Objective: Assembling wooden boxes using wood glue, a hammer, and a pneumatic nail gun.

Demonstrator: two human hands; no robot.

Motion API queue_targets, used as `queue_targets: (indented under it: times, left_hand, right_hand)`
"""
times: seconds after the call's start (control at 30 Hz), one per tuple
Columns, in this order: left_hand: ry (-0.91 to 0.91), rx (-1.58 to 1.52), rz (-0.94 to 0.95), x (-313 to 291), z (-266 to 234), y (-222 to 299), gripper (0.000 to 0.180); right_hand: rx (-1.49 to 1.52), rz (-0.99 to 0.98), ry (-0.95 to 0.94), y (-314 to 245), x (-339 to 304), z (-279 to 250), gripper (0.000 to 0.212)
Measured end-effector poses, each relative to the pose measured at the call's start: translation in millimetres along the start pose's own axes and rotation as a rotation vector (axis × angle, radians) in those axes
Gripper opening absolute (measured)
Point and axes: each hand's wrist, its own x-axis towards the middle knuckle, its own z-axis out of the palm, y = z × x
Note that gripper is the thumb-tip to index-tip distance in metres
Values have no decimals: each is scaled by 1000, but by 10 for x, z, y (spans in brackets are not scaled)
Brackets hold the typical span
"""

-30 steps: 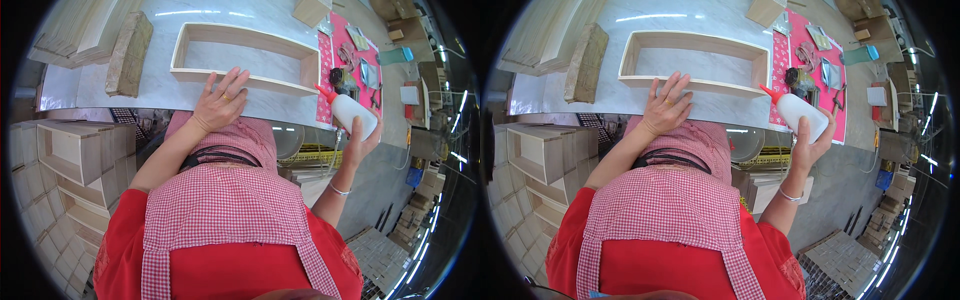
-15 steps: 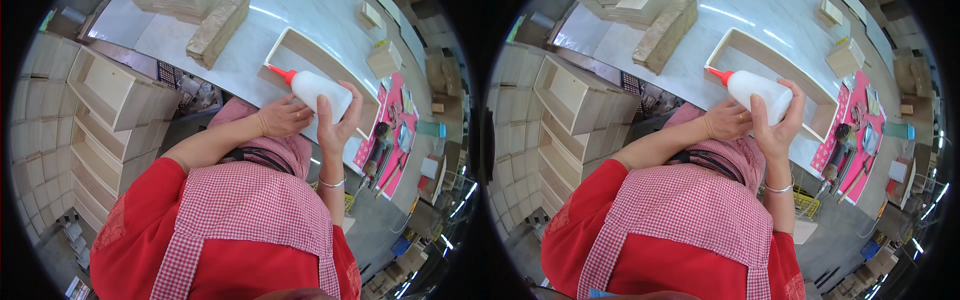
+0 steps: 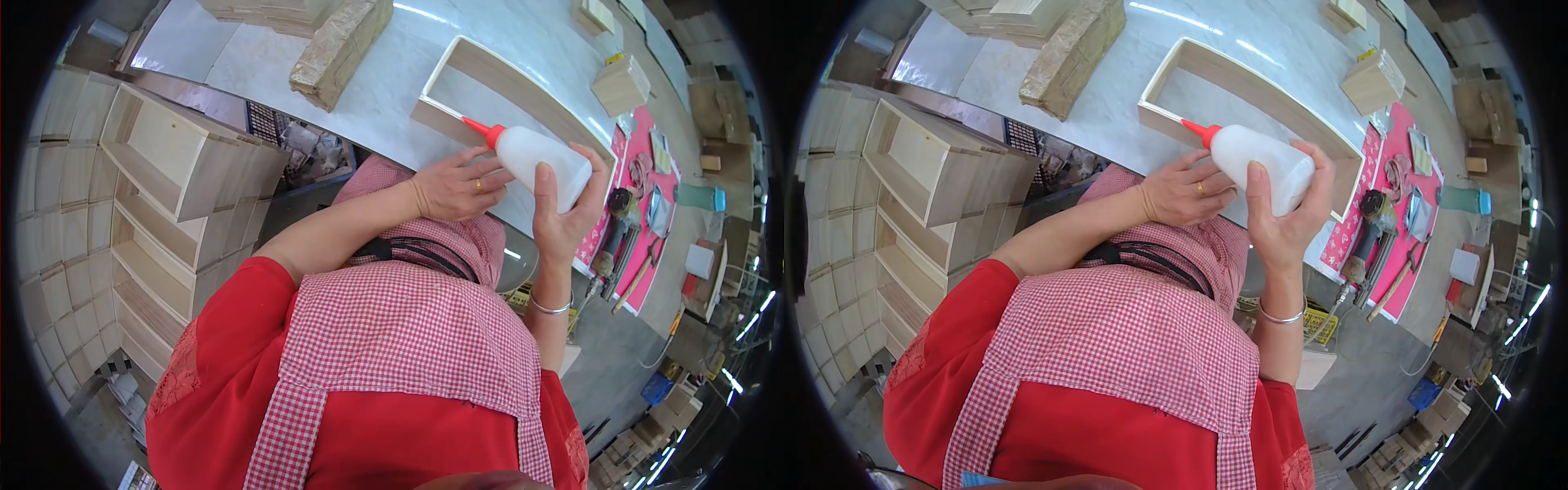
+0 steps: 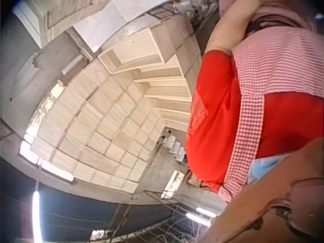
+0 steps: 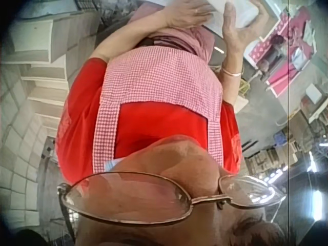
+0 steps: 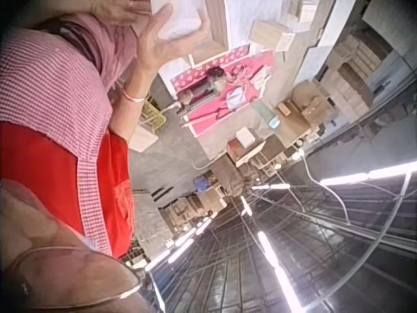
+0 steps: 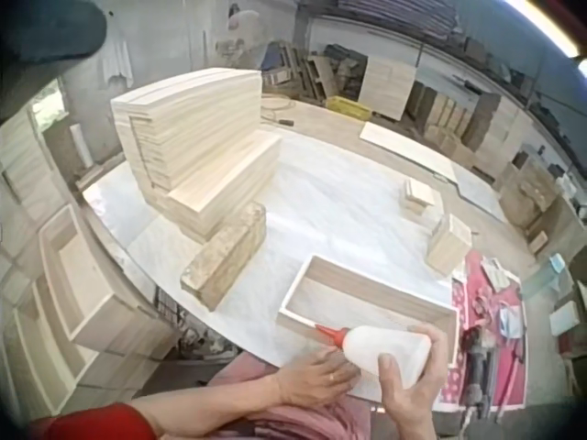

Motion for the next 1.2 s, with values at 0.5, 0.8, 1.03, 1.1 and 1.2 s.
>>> queue_targets:
  times: [0.5,0.8,1.03,1.1,1.2]
  left_hand:
    - [-101,4,-15,84,-62,18,27]
    - [-138,5,-20,79,-79,16,27]
    - [-159,4,-33,74,-78,12,28]
    - [-160,0,-32,77,-77,18,28]
    - [-158,3,-35,91,-76,10,28]
  right_hand:
    - [-197,96,161,195,-396,-901,41]
    - [-286,188,331,305,-624,-1334,41]
    - [-359,221,389,376,-735,-1576,41]
    - [-363,273,411,360,-753,-1608,40]
    - [-361,297,429,395,-748,-1636,40]
